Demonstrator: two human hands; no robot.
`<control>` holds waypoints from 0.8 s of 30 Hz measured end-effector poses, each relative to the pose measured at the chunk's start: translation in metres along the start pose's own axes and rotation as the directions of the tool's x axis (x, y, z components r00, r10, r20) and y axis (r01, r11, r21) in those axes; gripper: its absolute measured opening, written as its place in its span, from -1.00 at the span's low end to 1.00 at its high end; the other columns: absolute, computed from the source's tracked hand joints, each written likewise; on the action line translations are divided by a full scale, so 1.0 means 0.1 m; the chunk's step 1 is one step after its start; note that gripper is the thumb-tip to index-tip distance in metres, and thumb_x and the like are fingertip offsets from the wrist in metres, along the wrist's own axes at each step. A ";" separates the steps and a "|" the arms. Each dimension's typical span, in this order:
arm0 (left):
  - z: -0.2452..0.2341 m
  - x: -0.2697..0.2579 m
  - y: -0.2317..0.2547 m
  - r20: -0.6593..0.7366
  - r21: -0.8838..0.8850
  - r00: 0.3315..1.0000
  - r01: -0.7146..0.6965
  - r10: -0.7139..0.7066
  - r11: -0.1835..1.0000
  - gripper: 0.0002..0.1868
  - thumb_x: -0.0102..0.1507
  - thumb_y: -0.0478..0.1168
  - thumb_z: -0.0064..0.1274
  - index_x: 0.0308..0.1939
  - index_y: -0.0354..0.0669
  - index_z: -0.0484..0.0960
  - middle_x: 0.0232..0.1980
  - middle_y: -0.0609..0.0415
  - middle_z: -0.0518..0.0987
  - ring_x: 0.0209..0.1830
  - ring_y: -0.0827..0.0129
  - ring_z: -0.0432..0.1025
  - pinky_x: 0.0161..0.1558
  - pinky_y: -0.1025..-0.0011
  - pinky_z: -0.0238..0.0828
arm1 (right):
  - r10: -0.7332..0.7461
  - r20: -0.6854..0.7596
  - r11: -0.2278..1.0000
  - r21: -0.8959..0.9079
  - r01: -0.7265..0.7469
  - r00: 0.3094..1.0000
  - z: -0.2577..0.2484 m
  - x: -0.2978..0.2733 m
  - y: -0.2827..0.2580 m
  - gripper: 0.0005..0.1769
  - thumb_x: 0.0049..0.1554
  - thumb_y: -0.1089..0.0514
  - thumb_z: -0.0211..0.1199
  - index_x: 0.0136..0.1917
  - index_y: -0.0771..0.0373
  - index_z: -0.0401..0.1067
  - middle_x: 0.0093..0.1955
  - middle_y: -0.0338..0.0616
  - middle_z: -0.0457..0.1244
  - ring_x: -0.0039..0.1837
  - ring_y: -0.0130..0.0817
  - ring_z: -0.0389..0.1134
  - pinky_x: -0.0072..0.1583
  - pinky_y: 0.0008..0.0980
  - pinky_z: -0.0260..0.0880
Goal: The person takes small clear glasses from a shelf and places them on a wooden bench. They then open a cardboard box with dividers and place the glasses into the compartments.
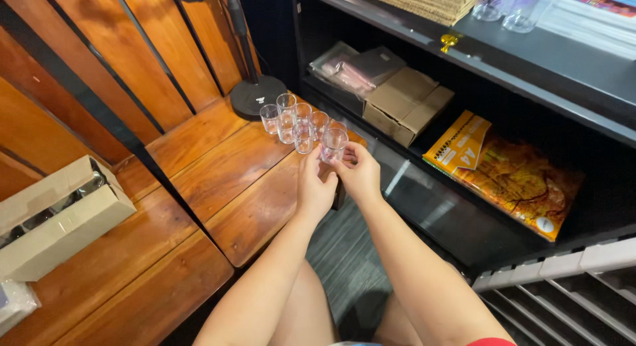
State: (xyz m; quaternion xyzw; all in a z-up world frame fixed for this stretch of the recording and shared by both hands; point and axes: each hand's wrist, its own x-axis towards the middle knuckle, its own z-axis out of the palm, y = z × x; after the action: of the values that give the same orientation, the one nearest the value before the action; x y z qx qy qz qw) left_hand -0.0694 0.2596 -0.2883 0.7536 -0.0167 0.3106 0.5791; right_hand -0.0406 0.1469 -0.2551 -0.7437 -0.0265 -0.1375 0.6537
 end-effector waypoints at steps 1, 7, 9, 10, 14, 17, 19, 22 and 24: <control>0.00 0.00 -0.09 0.001 0.001 1.000 0.009 -0.009 1.000 -0.20 0.02 -0.43 0.27 0.38 -0.20 0.47 0.24 -0.20 0.46 0.33 -0.02 0.43 0.30 0.30 0.45 | 0.007 0.003 1.000 -0.004 -0.007 1.000 0.04 -0.02 0.04 -0.40 -0.06 0.31 0.60 0.23 0.41 0.49 0.10 0.26 0.38 0.13 -0.13 0.47 0.16 -0.36 0.59; -0.07 -0.04 -0.48 0.076 -0.006 0.977 0.199 -0.198 0.980 -0.23 0.08 -0.41 0.24 0.40 -0.19 0.45 0.27 -0.24 0.45 0.34 -0.09 0.43 0.29 0.27 0.47 | 0.105 0.003 0.990 -0.098 -0.104 0.994 0.24 -0.07 0.28 -0.39 -0.01 0.27 0.58 0.28 0.45 0.48 0.14 0.31 0.35 0.17 -0.05 0.47 0.16 -0.38 0.59; -0.11 -0.02 -0.56 0.097 -0.006 0.963 0.251 -0.250 0.968 -0.23 0.09 -0.42 0.24 0.41 -0.19 0.44 0.26 -0.25 0.46 0.34 -0.09 0.43 0.29 0.26 0.47 | 0.144 0.019 0.984 -0.110 -0.141 0.989 0.28 -0.03 0.44 -0.40 0.02 0.25 0.56 0.30 0.40 0.48 0.15 0.25 0.36 0.17 -0.14 0.48 0.16 -0.43 0.58; -0.13 -0.01 -0.55 0.094 -0.007 0.964 0.252 -0.250 0.968 -0.23 0.09 -0.42 0.24 0.41 -0.19 0.44 0.26 -0.25 0.46 0.34 -0.09 0.43 0.29 0.26 0.47 | 0.144 0.022 0.984 -0.110 -0.141 0.989 0.31 -0.05 0.39 -0.40 0.02 0.25 0.56 0.30 0.40 0.48 0.15 0.25 0.36 0.17 -0.14 0.48 0.16 -0.43 0.58; -0.14 0.06 -0.62 0.135 -0.070 0.939 0.329 -0.318 0.942 -0.24 0.15 -0.41 0.18 0.46 -0.16 0.38 0.35 -0.27 0.47 0.42 -0.05 0.36 0.38 0.21 0.34 | 0.184 0.060 0.982 -0.045 -0.181 0.981 0.42 -0.08 0.32 -0.33 0.04 0.29 0.53 0.38 0.42 0.41 0.24 0.31 0.34 0.24 -0.08 0.45 0.23 -0.37 0.54; -0.08 0.12 -0.84 0.149 -0.059 0.934 0.335 -0.323 0.940 -0.26 0.17 -0.38 0.19 0.45 -0.12 0.39 0.36 -0.28 0.48 0.42 -0.05 0.35 0.39 0.20 0.36 | 0.188 0.080 0.982 -0.050 -0.184 0.979 0.47 -0.04 0.34 -0.28 0.06 0.31 0.49 0.45 0.40 0.32 0.31 0.31 0.31 0.31 -0.09 0.42 0.28 -0.33 0.52; -0.04 0.16 -0.95 0.163 -0.047 0.925 0.355 -0.344 0.934 -0.26 0.17 -0.35 0.20 0.45 -0.07 0.39 0.37 -0.26 0.49 0.43 -0.03 0.35 0.40 0.22 0.37 | 0.191 0.085 0.981 -0.061 -0.187 0.978 0.48 -0.02 0.39 -0.24 0.09 0.32 0.46 0.50 0.40 0.26 0.37 0.32 0.28 0.36 -0.09 0.39 0.32 -0.30 0.49; -0.04 0.17 -0.99 0.150 -0.098 0.941 0.318 -0.302 0.943 -0.25 0.17 -0.38 0.19 0.45 -0.05 0.35 0.39 -0.30 0.46 0.43 -0.11 0.33 0.37 0.10 0.38 | 0.168 0.090 0.985 0.022 -0.170 0.982 0.50 0.02 0.56 -0.18 0.09 0.40 0.40 0.54 0.36 0.11 0.38 0.41 0.24 0.41 0.06 0.33 0.39 -0.16 0.42; -0.06 0.18 -0.96 0.156 -0.118 0.944 0.310 -0.291 0.943 -0.30 0.18 -0.42 0.15 0.42 -0.16 0.35 0.39 -0.38 0.43 0.41 -0.20 0.32 0.36 0.08 0.40 | 0.170 0.099 0.982 0.062 -0.177 0.980 0.53 0.08 0.70 -0.23 0.09 0.43 0.40 0.47 0.33 0.12 0.40 0.40 0.23 0.45 0.03 0.30 0.42 -0.16 0.39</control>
State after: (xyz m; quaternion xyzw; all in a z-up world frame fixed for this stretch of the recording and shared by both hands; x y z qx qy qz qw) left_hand -0.0208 0.3023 -0.3611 0.7241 0.0373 0.1644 0.6688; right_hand -0.0089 0.1874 -0.3260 -0.7251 0.0032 -0.0441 0.6872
